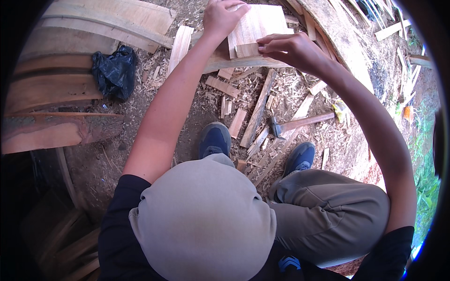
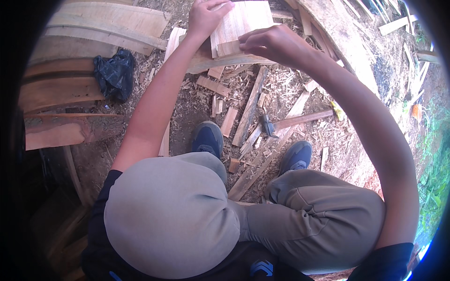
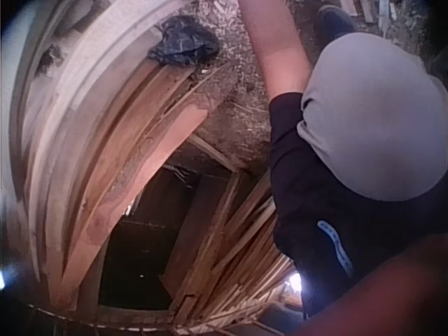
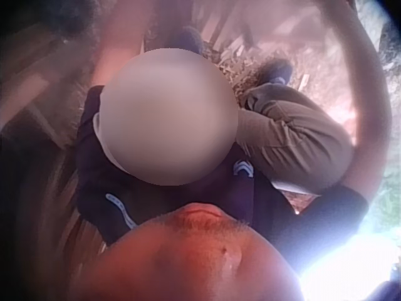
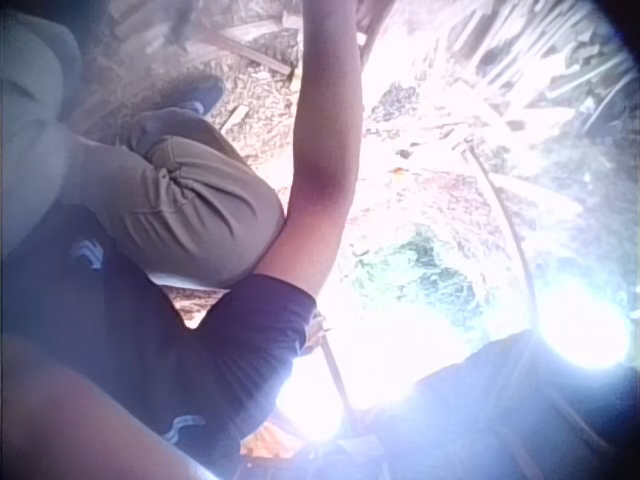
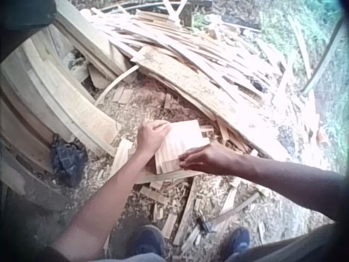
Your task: The person assembles a small wooden structure by placing thin wooden slats onto a base and securing them with nails using a hammer. The person repeatedly picks up slats, aligns them, and hammers nails to fasten them.
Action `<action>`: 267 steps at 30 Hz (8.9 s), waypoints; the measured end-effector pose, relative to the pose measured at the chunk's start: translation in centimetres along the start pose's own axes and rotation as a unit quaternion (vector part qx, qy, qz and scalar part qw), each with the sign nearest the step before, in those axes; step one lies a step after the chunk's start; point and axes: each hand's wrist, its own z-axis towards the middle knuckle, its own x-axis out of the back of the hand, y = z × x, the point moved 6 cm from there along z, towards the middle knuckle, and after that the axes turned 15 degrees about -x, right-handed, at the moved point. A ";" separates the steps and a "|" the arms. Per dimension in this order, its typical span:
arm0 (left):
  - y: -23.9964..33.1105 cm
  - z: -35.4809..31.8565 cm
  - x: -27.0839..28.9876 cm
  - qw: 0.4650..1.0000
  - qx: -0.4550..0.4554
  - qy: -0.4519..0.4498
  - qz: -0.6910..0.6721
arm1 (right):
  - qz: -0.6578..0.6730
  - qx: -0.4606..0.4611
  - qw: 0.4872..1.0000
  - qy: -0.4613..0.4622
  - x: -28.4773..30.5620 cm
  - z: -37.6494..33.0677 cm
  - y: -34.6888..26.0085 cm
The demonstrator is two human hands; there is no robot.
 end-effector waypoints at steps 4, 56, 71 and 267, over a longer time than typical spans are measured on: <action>-0.1 0.0 0.0 1.000 -0.005 0.002 0.008 | -0.007 -0.004 1.000 0.000 0.2 0.1 -0.1; -0.2 0.0 0.0 1.000 -0.010 -0.003 -0.006 | -0.022 -0.018 1.000 -0.007 -0.1 -0.1 0.2; 0.2 0.0 -0.2 0.998 0.025 -0.018 -0.049 | -0.038 -0.024 0.999 -0.030 0.1 0.1 0.1; 10.0 -6.1 -1.8 0.766 0.087 -0.159 -0.617 | -0.058 -0.136 0.969 0.200 4.8 0.0 -2.4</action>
